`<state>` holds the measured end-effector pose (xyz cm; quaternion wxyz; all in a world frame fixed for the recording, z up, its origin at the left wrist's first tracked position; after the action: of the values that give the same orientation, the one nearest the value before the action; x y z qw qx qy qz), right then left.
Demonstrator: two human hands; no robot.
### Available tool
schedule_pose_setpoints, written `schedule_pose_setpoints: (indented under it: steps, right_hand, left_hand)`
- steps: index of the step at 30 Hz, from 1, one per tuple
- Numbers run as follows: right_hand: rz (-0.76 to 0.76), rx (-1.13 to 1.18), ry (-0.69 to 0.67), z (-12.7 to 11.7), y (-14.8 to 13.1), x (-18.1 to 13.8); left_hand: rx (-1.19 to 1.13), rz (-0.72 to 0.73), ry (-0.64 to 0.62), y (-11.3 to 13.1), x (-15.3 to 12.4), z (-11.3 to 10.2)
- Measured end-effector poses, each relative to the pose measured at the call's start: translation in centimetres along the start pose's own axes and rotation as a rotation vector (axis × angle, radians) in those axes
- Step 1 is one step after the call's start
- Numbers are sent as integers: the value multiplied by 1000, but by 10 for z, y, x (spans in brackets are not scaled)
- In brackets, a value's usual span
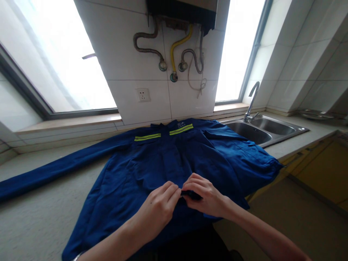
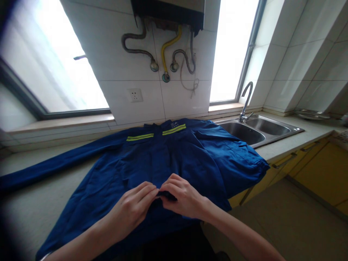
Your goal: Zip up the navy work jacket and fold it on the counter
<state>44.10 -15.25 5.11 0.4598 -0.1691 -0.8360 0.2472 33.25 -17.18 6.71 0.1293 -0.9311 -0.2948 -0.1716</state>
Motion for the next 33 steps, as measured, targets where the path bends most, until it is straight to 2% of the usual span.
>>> schedule_pose_setpoints:
  steps: [5, 9, 12, 17, 23, 26, 29, 33]
  right_hand:
    - [-8, -63, -73, 7, 0, -3]
    - [9, -44, -13, 6, 3, -7]
    - [59, 2, 58, 3, 7, -9]
    - [79, 28, 82, -1, 6, -8]
    - [-6, 38, 34, 3, -1, -6]
    - [-21, 21, 24, 4, -4, -6]
    - [43, -42, -38, 4, -5, -11]
    - [169, -317, -138, -16, -7, -42]
  left_hand:
    - [-24, -13, -111, -2, -2, 10]
    - [-57, -30, -149, -4, -2, 14]
    - [-99, -86, -102, -9, 1, 11]
    - [-187, -165, -24, -16, 4, 7]
    - [-306, -113, 14, -15, 2, 5]
    - [-284, -101, 6, -13, 4, 4]
    - [-228, -135, -43, -13, 3, 11]
    - [-18, -192, -97, -14, -26, 25]
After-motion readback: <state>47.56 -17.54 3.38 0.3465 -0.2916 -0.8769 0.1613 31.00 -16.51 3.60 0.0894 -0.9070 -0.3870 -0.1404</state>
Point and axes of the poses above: each hand's wrist, its own x-axis towards the middle knuckle, its own z-axis out of the palm, y = z × x, the point moved 7 cm from there along x, towards the middle knuckle, and after that the axes turned 11 degrees about x, right-handed, at the moved point
